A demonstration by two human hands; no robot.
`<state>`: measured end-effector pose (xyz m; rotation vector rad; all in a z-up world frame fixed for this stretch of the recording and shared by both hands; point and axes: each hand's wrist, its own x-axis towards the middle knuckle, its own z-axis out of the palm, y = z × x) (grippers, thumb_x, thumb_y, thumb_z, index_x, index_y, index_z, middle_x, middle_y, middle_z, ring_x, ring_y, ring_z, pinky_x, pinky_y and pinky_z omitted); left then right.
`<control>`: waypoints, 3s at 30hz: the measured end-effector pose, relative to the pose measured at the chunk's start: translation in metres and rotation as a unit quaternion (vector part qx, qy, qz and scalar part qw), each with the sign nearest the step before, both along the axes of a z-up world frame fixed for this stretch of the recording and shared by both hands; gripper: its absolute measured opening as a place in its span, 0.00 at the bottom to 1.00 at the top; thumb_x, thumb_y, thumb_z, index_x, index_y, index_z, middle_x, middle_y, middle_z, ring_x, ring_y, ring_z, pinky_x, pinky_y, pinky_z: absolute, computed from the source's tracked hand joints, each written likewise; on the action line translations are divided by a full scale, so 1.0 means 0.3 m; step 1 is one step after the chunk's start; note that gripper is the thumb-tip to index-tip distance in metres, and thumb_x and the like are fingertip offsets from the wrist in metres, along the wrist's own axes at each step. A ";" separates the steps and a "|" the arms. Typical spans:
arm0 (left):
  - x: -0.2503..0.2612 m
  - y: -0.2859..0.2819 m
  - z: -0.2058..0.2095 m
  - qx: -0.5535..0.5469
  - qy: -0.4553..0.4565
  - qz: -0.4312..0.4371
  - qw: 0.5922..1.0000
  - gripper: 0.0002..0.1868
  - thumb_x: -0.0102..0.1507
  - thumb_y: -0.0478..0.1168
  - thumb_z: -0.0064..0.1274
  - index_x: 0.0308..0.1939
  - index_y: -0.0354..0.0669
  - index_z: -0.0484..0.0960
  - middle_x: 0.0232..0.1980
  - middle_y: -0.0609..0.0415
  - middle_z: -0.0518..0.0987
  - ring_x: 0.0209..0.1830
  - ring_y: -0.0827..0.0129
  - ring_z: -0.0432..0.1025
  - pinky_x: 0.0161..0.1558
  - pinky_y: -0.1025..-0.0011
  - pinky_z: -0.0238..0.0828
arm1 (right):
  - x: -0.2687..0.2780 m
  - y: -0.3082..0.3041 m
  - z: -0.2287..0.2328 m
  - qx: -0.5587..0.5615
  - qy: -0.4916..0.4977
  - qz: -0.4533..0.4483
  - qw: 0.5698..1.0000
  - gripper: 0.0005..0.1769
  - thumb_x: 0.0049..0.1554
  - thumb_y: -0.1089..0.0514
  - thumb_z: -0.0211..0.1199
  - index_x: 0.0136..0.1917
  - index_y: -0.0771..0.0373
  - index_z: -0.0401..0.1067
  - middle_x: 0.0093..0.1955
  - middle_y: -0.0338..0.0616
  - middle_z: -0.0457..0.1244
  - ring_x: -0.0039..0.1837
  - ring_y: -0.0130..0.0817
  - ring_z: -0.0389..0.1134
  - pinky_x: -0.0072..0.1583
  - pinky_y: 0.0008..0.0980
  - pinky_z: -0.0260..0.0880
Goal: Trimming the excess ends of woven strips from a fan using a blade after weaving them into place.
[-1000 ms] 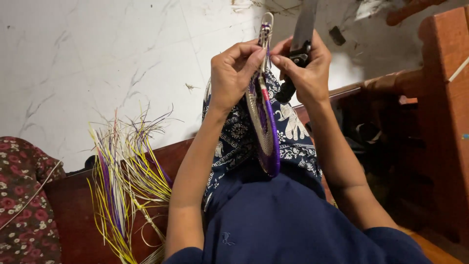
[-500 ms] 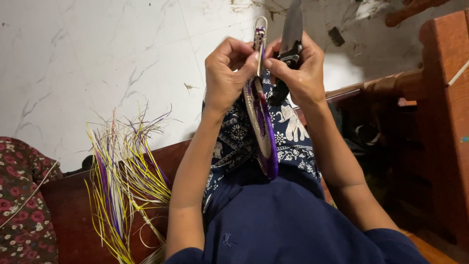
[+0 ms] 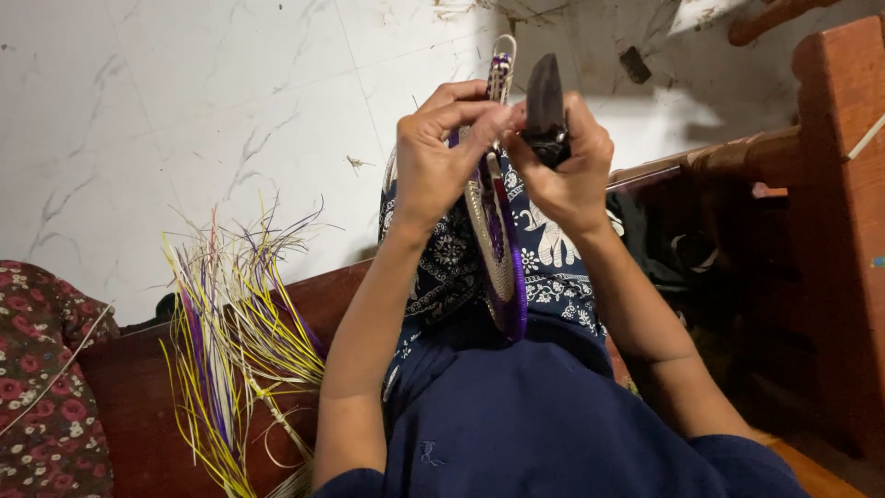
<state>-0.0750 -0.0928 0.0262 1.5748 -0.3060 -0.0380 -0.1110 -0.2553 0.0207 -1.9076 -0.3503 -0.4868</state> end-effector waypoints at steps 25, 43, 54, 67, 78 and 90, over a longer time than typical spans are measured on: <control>0.098 -0.158 -0.104 -0.299 0.123 -0.117 0.939 0.02 0.67 0.39 0.57 0.42 0.46 0.83 0.45 0.58 0.82 0.46 0.71 0.73 0.57 0.71 0.70 | 0.130 -0.196 -0.106 -0.362 -0.085 -0.102 0.923 0.13 0.75 0.61 0.48 0.46 0.64 0.58 0.33 0.45 0.56 0.29 0.35 0.52 0.29 0.39 0.50; 0.135 -0.320 -0.229 0.081 -0.063 0.030 0.994 0.14 0.63 0.28 0.61 0.43 0.42 0.70 0.50 0.39 0.82 0.38 0.63 0.84 0.41 0.80 0.93 | 0.259 -0.363 -0.184 0.036 0.164 0.138 0.976 0.16 0.74 0.51 0.49 0.47 0.63 0.58 0.37 0.43 0.58 0.30 0.26 0.59 0.30 0.24 0.60; 0.156 -0.377 -0.247 -0.053 -0.084 0.123 0.987 0.08 0.70 0.42 0.50 0.46 0.40 0.75 0.41 0.52 0.81 0.41 0.69 0.79 0.44 0.77 0.83 | 0.200 -0.324 -0.198 -0.212 0.018 -0.036 0.976 0.10 0.73 0.65 0.50 0.48 0.65 0.56 0.36 0.48 0.61 0.30 0.42 0.60 0.32 0.41 0.54; 0.157 -0.380 -0.351 0.102 -0.191 0.042 0.975 0.09 0.69 0.36 0.55 0.50 0.38 0.72 0.55 0.34 0.80 0.34 0.62 0.84 0.38 0.75 0.92 | 0.177 -0.296 -0.177 0.084 0.192 0.010 0.978 0.14 0.72 0.48 0.47 0.49 0.58 0.59 0.39 0.34 0.53 0.33 0.22 0.55 0.31 0.24 0.61; 0.176 -0.413 -0.293 0.095 -0.182 0.043 0.978 0.09 0.72 0.38 0.44 0.41 0.35 0.74 0.31 0.55 0.75 0.20 0.77 0.66 0.18 0.85 0.66 | 0.192 -0.402 -0.279 -0.240 0.027 -0.060 0.968 0.08 0.72 0.72 0.48 0.49 0.66 0.56 0.32 0.45 0.58 0.27 0.33 0.56 0.26 0.31 0.54; 0.170 -0.430 -0.341 0.084 -0.059 0.028 0.994 0.14 0.60 0.27 0.64 0.44 0.41 0.76 0.38 0.52 0.82 0.32 0.73 0.77 0.35 0.86 0.82 | 0.173 -0.435 -0.140 0.094 0.297 0.068 0.948 0.19 0.72 0.46 0.48 0.45 0.60 0.57 0.34 0.47 0.61 0.25 0.28 0.56 0.26 0.25 0.58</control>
